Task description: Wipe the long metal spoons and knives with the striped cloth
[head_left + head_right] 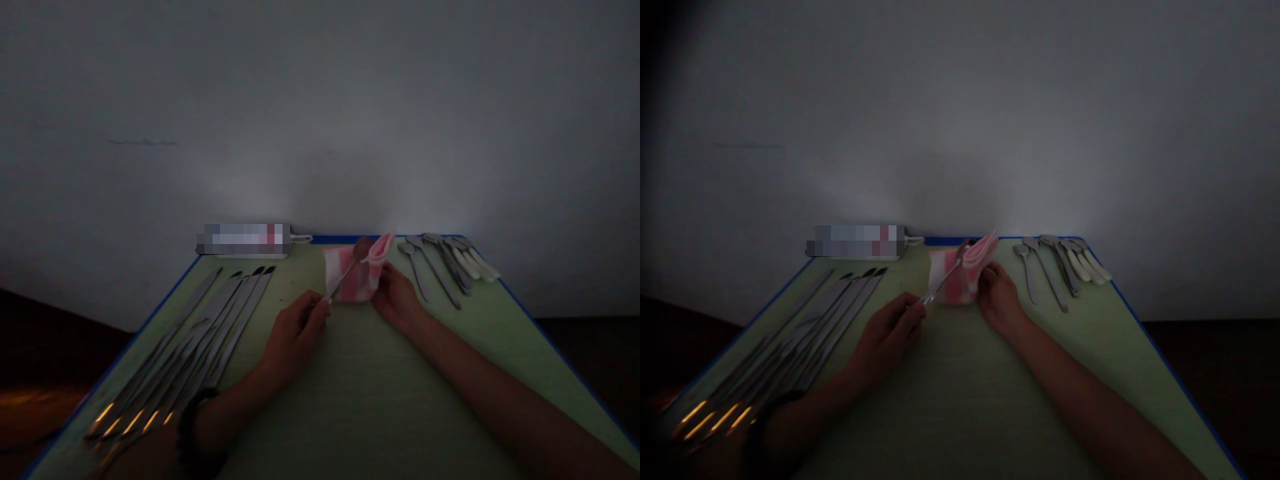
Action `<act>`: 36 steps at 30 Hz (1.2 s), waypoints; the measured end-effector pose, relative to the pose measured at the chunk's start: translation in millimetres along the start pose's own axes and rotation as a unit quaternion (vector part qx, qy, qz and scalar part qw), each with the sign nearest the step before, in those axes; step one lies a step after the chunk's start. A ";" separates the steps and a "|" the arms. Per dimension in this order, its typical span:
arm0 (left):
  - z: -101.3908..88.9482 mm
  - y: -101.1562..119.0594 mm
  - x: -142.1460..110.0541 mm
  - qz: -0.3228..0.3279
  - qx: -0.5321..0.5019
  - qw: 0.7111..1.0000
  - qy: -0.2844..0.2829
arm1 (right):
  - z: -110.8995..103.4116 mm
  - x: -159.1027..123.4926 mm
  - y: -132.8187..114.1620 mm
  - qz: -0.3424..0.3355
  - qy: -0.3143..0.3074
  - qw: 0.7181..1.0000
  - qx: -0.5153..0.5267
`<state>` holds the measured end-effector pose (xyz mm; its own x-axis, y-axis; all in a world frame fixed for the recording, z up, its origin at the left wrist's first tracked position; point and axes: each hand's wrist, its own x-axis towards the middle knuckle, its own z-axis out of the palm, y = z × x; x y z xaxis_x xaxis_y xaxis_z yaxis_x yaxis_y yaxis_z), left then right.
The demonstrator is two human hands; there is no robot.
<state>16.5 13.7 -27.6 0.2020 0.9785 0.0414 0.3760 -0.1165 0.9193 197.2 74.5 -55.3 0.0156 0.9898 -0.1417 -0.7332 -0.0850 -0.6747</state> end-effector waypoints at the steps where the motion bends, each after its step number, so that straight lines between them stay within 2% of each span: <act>1: 0.1 1.2 0.0 0.007 0.032 0.999 -0.007 | 1.3 -0.7 -1.3 0.003 -0.004 1.000 0.006; 7: 1.3 5.9 0.5 0.042 0.167 0.984 -0.041 | 10.0 -8.8 -9.2 -0.034 -0.046 0.998 0.032; 13: 3.0 0.6 -1.3 0.079 0.234 0.964 -0.101 | 11.5 -8.1 -4.6 0.036 -0.076 0.996 -0.040; 18: 3.2 0.5 -2.2 0.092 0.256 0.955 -0.120 | 8.2 -8.3 -3.1 0.018 -0.059 0.996 -0.064; 23: 2.9 0.3 -3.4 0.091 0.255 0.953 -0.139 | 4.3 -7.4 -5.0 0.052 -0.080 0.991 -0.090; 28: 0.4 -0.1 -1.3 0.079 0.220 0.965 -0.117 | 6.8 -6.0 -9.2 0.093 -0.019 0.995 -0.009; 31: 0.4 -0.4 -1.1 0.092 0.229 0.961 -0.128 | 9.8 -7.6 -11.3 0.122 0.003 0.992 0.016; 36: 2.4 -0.6 -3.3 0.120 0.280 0.940 -0.156 | 10.9 -11.1 -13.1 0.114 -0.038 0.993 0.005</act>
<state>17.8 10.1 -29.2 0.5644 0.8251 0.0245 0.6848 -0.4846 0.5443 199.2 65.9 -37.0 -0.2026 0.9506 -0.2350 -0.7189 -0.3073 -0.6234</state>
